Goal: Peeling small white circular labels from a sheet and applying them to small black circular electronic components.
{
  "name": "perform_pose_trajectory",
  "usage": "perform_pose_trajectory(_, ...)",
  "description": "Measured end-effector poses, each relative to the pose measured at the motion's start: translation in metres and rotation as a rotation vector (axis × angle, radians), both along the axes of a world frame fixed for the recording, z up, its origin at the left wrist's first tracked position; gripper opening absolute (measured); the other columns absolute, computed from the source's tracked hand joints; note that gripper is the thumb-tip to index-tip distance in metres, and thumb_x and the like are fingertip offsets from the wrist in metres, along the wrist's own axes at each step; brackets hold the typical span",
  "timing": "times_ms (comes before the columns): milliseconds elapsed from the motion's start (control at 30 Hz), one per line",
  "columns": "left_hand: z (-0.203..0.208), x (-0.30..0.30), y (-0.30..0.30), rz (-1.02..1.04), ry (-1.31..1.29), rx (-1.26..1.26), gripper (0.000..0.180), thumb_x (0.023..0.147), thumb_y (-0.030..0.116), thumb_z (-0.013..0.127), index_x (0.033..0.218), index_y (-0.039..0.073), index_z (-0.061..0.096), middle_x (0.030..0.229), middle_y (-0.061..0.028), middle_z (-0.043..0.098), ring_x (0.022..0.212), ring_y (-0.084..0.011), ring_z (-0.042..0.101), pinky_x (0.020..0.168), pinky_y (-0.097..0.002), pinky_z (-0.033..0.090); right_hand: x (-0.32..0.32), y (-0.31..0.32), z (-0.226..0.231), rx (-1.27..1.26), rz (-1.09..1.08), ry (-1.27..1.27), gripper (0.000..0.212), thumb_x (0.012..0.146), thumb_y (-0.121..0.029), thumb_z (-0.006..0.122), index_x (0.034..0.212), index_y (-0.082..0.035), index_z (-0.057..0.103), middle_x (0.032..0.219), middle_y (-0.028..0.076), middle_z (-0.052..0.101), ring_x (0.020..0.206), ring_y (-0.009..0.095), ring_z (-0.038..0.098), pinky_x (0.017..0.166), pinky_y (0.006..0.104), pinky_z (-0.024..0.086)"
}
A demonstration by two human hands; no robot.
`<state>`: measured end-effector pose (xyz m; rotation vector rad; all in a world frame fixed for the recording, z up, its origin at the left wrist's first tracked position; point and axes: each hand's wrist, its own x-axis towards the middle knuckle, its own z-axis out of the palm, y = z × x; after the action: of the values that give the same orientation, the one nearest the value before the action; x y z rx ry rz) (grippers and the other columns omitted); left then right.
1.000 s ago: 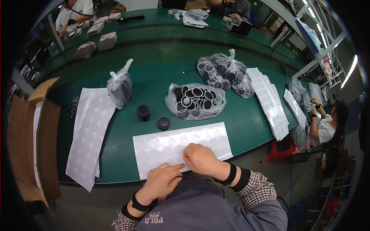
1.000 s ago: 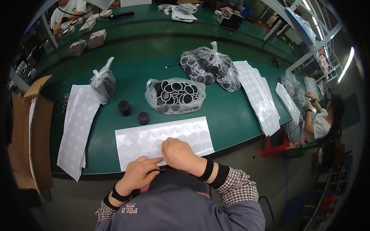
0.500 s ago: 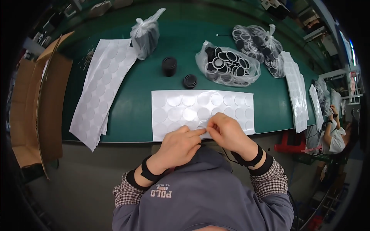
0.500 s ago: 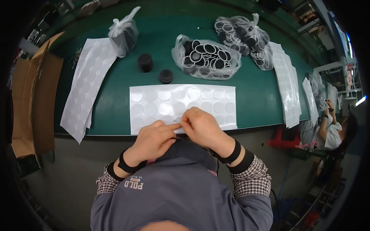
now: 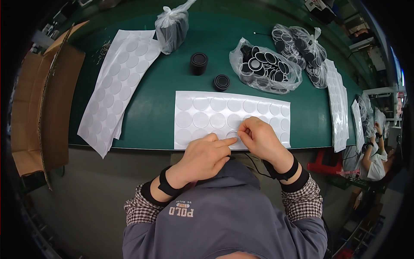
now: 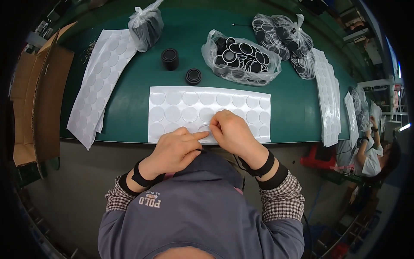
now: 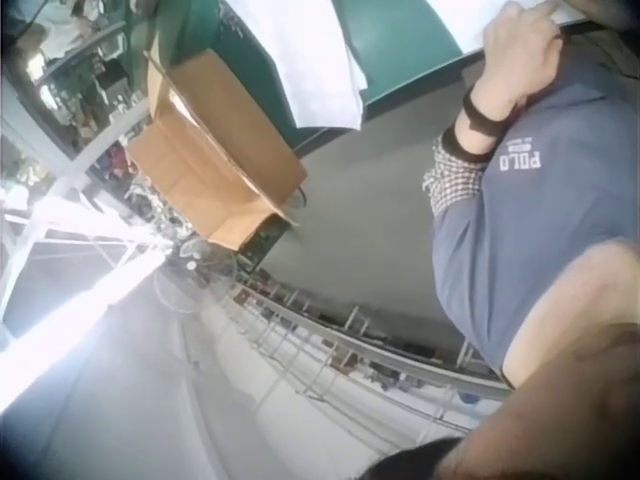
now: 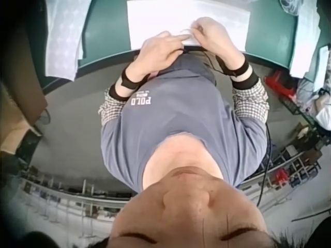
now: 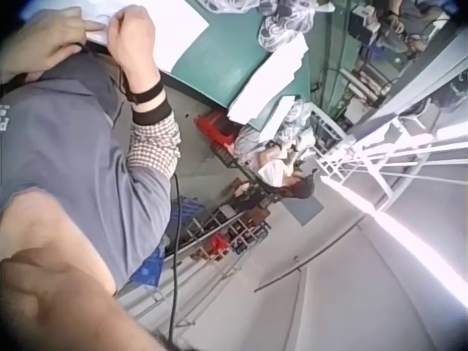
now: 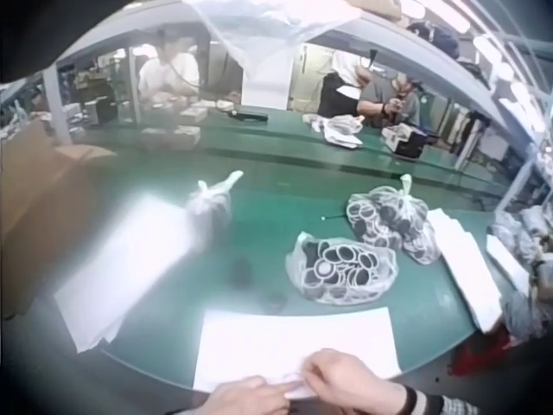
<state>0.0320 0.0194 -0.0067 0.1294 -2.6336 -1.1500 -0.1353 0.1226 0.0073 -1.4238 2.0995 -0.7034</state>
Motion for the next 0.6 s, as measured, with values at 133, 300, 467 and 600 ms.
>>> perform_pose_trajectory(133, 0.001, -0.001, 0.000, -0.016, -0.004, -0.060, 0.007, 0.065, 0.009, 0.063, 0.070, 0.007, 0.058, 0.109, 0.0005, 0.058, 0.071, -0.0173, 0.051, 0.058, -0.0270, 0.045, 0.000, 0.001, -0.003, -0.007, 0.018, 0.051, 0.009, 0.073, -0.005, 0.060, 0.076, 0.001, 0.053, 0.070, 0.011, 0.054, 0.060, 0.021, 0.055, 0.053, 0.0294, 0.044)
perform_pose_trajectory(300, 0.000, -0.002, 0.003, 0.003, 0.001, -0.105, 0.007, 0.065, 0.009, 0.062, 0.070, 0.007, 0.058, 0.109, 0.0005, 0.058, 0.070, -0.0174, 0.050, 0.057, -0.0265, 0.045, 0.003, 0.002, 0.001, -0.027, 0.047, 0.075, 0.010, 0.074, -0.005, 0.060, 0.077, 0.001, 0.052, 0.070, 0.011, 0.053, 0.060, 0.020, 0.055, 0.053, 0.0289, 0.044)
perform_pose_trajectory(467, -0.004, -0.003, 0.006, 0.022, 0.013, -0.164, 0.007, 0.065, 0.009, 0.062, 0.070, 0.006, 0.057, 0.109, 0.0005, 0.058, 0.070, -0.0170, 0.050, 0.057, -0.0263, 0.045, 0.007, 0.010, 0.006, -0.071, 0.037, -0.038, 0.011, 0.074, -0.005, 0.060, 0.077, 0.000, 0.051, 0.068, 0.008, 0.052, 0.058, 0.017, 0.052, 0.052, 0.0271, 0.043)
perform_pose_trajectory(600, 0.000, -0.001, 0.005, 0.022, 0.013, -0.142, 0.007, 0.066, 0.009, 0.062, 0.069, 0.006, 0.057, 0.110, 0.0007, 0.057, 0.070, -0.0166, 0.050, 0.057, -0.0261, 0.045, 0.004, 0.009, 0.004, -0.060, -0.002, -0.083, 0.010, 0.075, -0.005, 0.060, 0.077, 0.001, 0.052, 0.068, 0.006, 0.052, 0.057, 0.014, 0.049, 0.052, 0.0260, 0.042)
